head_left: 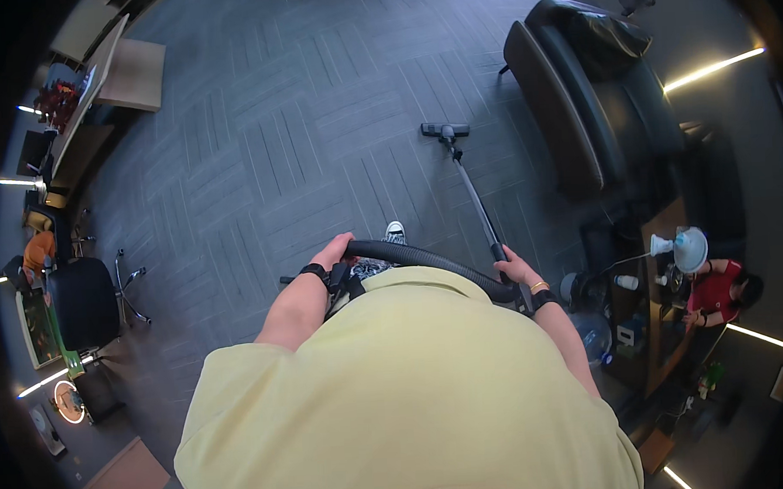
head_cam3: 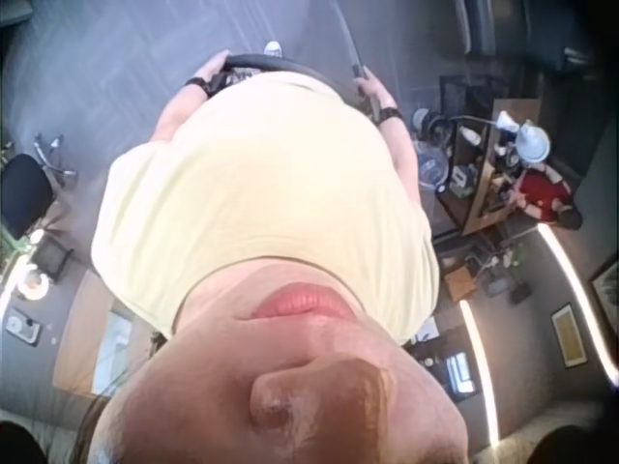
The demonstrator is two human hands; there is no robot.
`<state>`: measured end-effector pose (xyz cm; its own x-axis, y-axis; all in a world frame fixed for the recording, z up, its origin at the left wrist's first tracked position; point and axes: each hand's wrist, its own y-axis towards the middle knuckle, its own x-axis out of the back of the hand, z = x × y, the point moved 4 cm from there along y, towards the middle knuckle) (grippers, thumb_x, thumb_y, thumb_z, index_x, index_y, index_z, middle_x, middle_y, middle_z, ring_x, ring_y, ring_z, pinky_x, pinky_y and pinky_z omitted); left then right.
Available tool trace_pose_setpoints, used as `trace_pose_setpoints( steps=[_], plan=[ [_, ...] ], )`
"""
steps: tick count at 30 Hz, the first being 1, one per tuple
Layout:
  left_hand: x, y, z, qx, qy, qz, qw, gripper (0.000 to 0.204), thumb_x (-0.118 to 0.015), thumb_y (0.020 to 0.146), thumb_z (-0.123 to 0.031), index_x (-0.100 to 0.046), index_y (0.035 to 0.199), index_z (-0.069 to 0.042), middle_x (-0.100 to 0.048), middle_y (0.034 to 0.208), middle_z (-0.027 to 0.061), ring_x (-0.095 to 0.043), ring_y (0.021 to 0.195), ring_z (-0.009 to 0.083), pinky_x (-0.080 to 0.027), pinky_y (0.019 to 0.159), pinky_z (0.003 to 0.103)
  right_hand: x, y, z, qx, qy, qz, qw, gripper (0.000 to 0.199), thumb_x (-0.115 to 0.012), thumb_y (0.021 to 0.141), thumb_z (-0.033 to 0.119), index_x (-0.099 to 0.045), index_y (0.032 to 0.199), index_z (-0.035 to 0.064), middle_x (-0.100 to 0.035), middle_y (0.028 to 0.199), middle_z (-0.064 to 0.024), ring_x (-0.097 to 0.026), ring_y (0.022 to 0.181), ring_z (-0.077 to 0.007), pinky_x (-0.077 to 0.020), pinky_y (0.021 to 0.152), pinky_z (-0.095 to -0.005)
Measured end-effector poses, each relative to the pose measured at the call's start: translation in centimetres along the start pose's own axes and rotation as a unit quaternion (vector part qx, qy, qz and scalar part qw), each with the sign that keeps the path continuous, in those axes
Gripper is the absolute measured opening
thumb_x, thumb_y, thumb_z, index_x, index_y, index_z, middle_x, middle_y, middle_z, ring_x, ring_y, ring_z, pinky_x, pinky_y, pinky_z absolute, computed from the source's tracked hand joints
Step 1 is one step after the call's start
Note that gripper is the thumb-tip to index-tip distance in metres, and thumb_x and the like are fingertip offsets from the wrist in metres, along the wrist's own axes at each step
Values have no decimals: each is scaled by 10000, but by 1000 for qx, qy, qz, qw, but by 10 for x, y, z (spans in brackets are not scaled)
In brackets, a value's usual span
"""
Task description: Vacuuming the floor around desks and chairs in an office.
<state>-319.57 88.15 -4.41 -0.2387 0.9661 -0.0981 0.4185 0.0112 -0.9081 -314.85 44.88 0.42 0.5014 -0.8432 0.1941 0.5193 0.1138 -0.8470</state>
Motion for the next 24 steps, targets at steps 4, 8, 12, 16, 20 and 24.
trace_pose_setpoints(
  steps=[4,8,12,16,20,24],
  plan=[
    [18,27,-10,27,-53,28,998,243,-397,789,-292,-481,757,-67,-511,536,80,-471,421,171,-383,410,287,12,40,44,17,19,32,999,704,-512,766,52,-169,1367,186,-510,702,-74,-518,511,-172,-451,479,-311],
    [25,34,-19,57,-71,27,995,233,-395,801,-304,-480,777,-88,-514,532,69,-470,426,163,-398,425,275,19,65,65,7,-22,-12,1000,685,-519,759,62,-205,1359,172,-549,787,-95,-523,527,-171,-457,484,-314],
    [23,35,-48,70,-86,12,994,232,-408,796,-308,-476,780,-86,-511,530,76,-471,425,165,-401,423,270,24,74,106,7,-20,-3,1000,643,-525,774,78,-229,1341,142,-523,741,-73,-517,570,-156,-456,528,-294],
    [17,51,-83,65,-107,-9,992,247,-430,786,-313,-463,779,-68,-499,521,86,-477,420,162,-406,406,269,48,103,148,27,-47,-23,998,662,-531,757,69,-236,1345,138,-551,800,-88,-524,575,-156,-458,522,-295],
    [5,66,-133,94,-159,-13,983,250,-437,781,-304,-455,771,-55,-493,519,87,-482,418,157,-415,401,269,82,146,200,13,-80,-26,996,685,-527,750,50,-217,1355,138,-568,822,-99,-551,574,-172,-467,515,-309],
    [-22,72,-206,66,-141,-26,988,249,-424,786,-302,-452,765,-55,-493,520,80,-469,401,154,-406,390,260,123,191,253,41,-105,-17,993,682,-530,753,62,-216,1355,134,-574,842,-103,-564,587,-178,-474,539,-310]
  ],
)
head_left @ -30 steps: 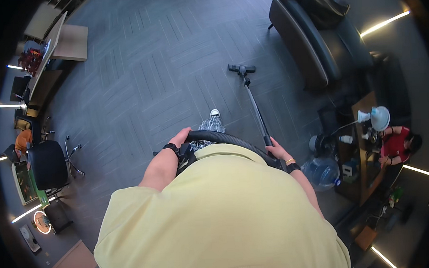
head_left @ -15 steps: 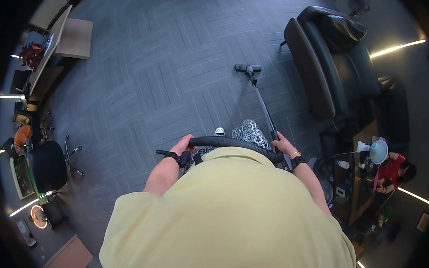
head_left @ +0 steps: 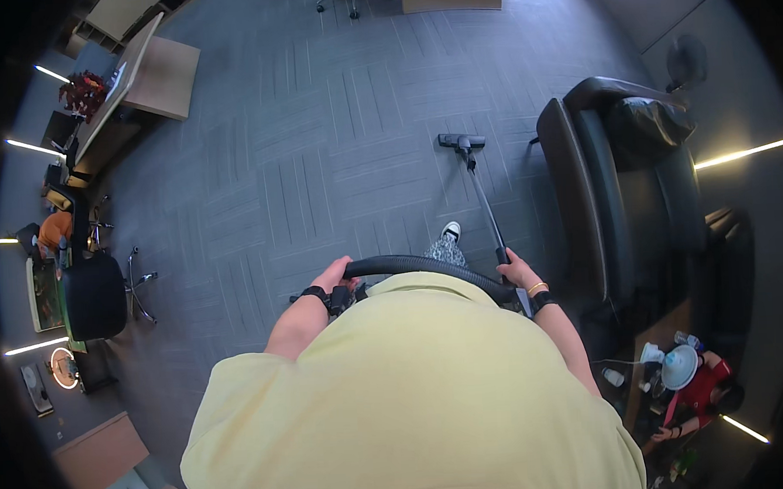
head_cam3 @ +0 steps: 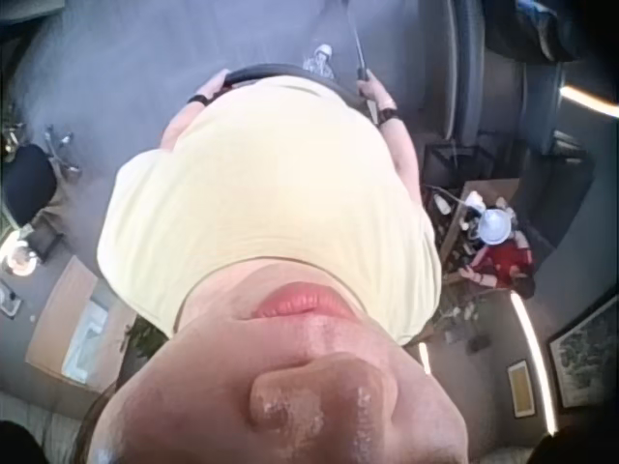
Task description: Vacuuming the floor around desks and chairs in an office.
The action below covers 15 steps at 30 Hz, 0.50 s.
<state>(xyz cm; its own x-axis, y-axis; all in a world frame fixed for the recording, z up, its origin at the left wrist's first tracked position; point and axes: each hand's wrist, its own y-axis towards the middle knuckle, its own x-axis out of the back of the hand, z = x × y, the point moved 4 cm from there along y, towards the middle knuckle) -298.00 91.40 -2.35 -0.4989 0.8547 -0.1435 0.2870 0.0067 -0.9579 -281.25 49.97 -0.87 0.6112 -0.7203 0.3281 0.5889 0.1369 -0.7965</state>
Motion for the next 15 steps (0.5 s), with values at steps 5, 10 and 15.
trace_pose_setpoints(
  steps=[5,10,15],
  plan=[
    [-56,14,-68,-4,6,12,1000,253,-456,771,-302,-458,709,-57,-497,512,66,-487,400,149,-439,410,252,62,39,35,13,-18,31,999,672,-532,755,65,-222,1349,107,-576,848,-108,-563,567,-174,-473,541,-308],
    [-88,47,-98,-69,-39,-46,996,245,-485,756,-309,-475,654,-86,-469,502,22,-463,397,125,-424,407,249,105,75,61,4,4,47,999,663,-523,759,63,-226,1349,127,-565,828,-95,-564,570,-168,-471,533,-301],
    [-105,53,-130,-115,48,-39,991,179,-462,760,-317,-490,704,-149,-392,516,-16,-341,393,100,-231,366,249,127,113,75,-22,-4,48,999,660,-509,764,66,-229,1350,181,-553,797,-92,-549,547,-170,-459,501,-307]
  ],
)
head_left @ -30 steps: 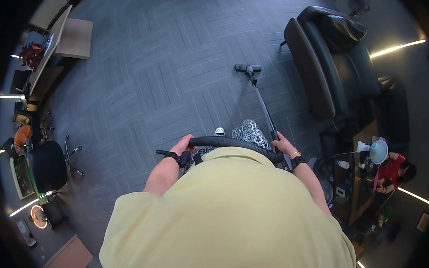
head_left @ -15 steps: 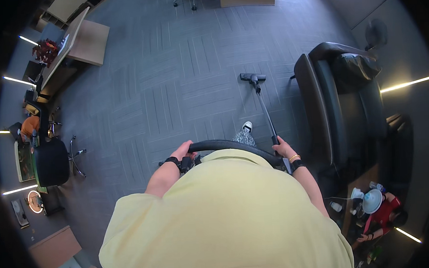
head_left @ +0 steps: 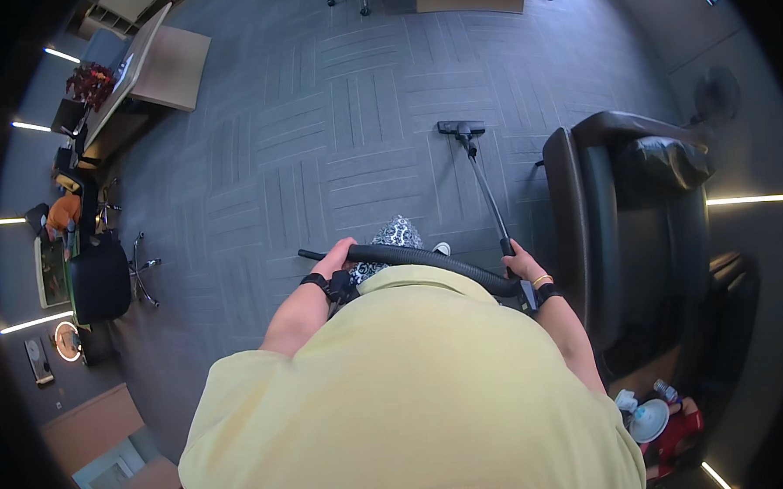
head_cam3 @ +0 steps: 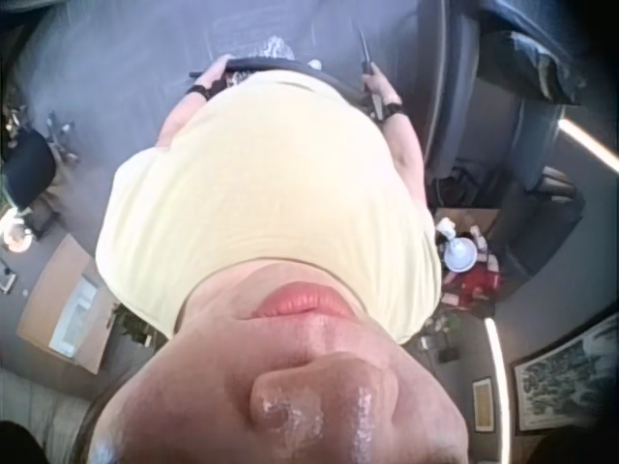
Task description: Vacuuming the floor around desks and chairs in an office.
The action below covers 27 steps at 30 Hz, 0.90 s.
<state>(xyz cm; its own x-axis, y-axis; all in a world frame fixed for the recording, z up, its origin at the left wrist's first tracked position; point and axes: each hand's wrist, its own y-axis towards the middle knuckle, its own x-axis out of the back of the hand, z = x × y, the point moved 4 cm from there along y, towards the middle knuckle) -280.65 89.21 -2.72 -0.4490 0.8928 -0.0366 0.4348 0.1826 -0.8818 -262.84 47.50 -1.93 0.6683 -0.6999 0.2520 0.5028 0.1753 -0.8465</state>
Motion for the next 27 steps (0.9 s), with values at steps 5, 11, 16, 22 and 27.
trace_pose_setpoints(
  steps=[5,11,16,22,27],
  plan=[
    [-3,28,-24,-11,-9,-25,1000,175,-460,765,-328,-489,721,-161,-403,552,-20,-360,462,89,-256,413,247,20,30,31,8,18,19,1000,673,-511,766,77,-206,1356,182,-538,763,-88,-541,518,-176,-456,479,-312],
    [-2,87,-73,6,65,1,998,221,-432,766,-359,-499,705,-158,-415,558,-23,-351,460,96,-248,420,258,33,48,97,17,-6,42,999,659,-537,789,143,-198,1354,154,-534,769,-69,-518,601,-145,-453,559,-290],
    [-16,113,-179,-4,87,25,996,227,-435,754,-334,-503,689,-127,-449,539,-2,-395,443,112,-296,419,257,54,80,160,33,-57,31,997,657,-555,782,193,-224,1348,145,-549,900,-79,-522,762,-159,-432,698,-282],
    [-8,161,-257,-24,-23,67,997,247,-410,761,-271,-479,667,-53,-478,486,67,-462,387,155,-376,384,271,85,131,248,34,-104,43,993,686,-575,773,243,-225,1348,110,-551,1000,-107,-518,880,-174,-408,790,-289],
    [-1,180,-298,-1,-61,60,996,281,-377,783,-273,-480,654,-45,-499,489,81,-466,384,147,-375,369,260,101,182,306,46,-89,47,994,690,-541,781,83,-153,1351,75,-550,849,-115,-558,676,-209,-494,516,-326]
  ],
)
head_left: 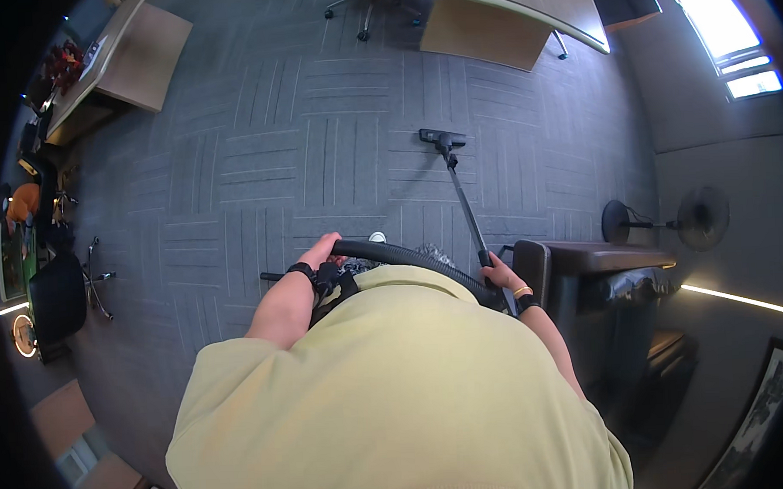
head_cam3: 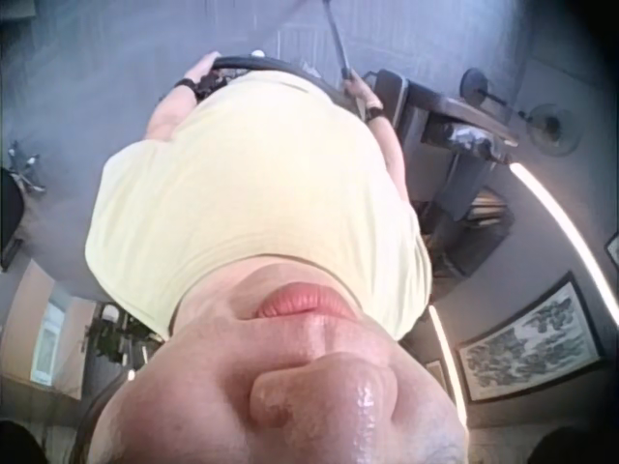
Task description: Vacuuming the floor around desks and chairs in an office.
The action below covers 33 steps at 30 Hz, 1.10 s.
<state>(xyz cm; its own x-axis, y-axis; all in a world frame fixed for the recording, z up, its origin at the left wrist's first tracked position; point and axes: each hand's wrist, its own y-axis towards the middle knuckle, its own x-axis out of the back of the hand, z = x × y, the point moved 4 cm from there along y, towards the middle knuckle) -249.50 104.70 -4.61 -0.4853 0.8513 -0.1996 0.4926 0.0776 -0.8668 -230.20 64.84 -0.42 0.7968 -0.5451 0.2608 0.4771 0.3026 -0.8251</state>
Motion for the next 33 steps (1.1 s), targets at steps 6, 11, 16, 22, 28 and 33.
trace_pose_setpoints(
  steps=[6,11,16,22,28,33],
  plan=[
    [14,22,-23,44,-51,-13,998,240,-407,791,-267,-486,730,-48,-527,519,92,-500,402,150,-415,378,249,16,32,55,6,-17,9,1000,666,-548,775,144,-199,1338,71,-537,995,-138,-531,815,-198,-441,691,-317],
    [12,46,-74,61,-84,-7,995,245,-426,781,-287,-483,729,-55,-521,519,94,-505,410,151,-422,384,242,46,93,94,12,-45,-10,999,721,-568,756,133,-167,1354,88,-528,985,-146,-549,711,-185,-478,609,-316],
    [0,69,-150,105,-153,-44,982,257,-440,763,-293,-486,709,-46,-518,524,95,-500,413,160,-421,385,245,96,163,157,12,-55,-38,998,724,-567,757,141,-163,1356,92,-554,942,-139,-559,690,-177,-477,601,-315],
    [-15,115,-253,32,-119,-56,991,270,-423,752,-299,-479,685,-44,-508,517,96,-476,397,164,-394,365,263,168,237,217,2,6,20,1000,716,-552,761,113,-145,1351,94,-569,852,-146,-568,578,-200,-475,482,-326],
    [-37,151,-326,-16,-129,-52,990,216,-453,722,-271,-482,661,-66,-468,496,61,-443,392,149,-360,373,251,217,320,237,41,-55,11,998,719,-528,780,94,-95,1354,70,-541,791,-133,-570,556,-208,-489,492,-339],
    [-33,160,-384,-89,-102,-105,985,170,-500,715,-275,-504,766,-113,-456,659,17,-445,612,130,-373,557,266,241,312,314,-22,-30,15,999,718,-524,771,110,-111,1357,86,-566,798,-141,-592,564,-208,-494,508,-337]
  ],
)
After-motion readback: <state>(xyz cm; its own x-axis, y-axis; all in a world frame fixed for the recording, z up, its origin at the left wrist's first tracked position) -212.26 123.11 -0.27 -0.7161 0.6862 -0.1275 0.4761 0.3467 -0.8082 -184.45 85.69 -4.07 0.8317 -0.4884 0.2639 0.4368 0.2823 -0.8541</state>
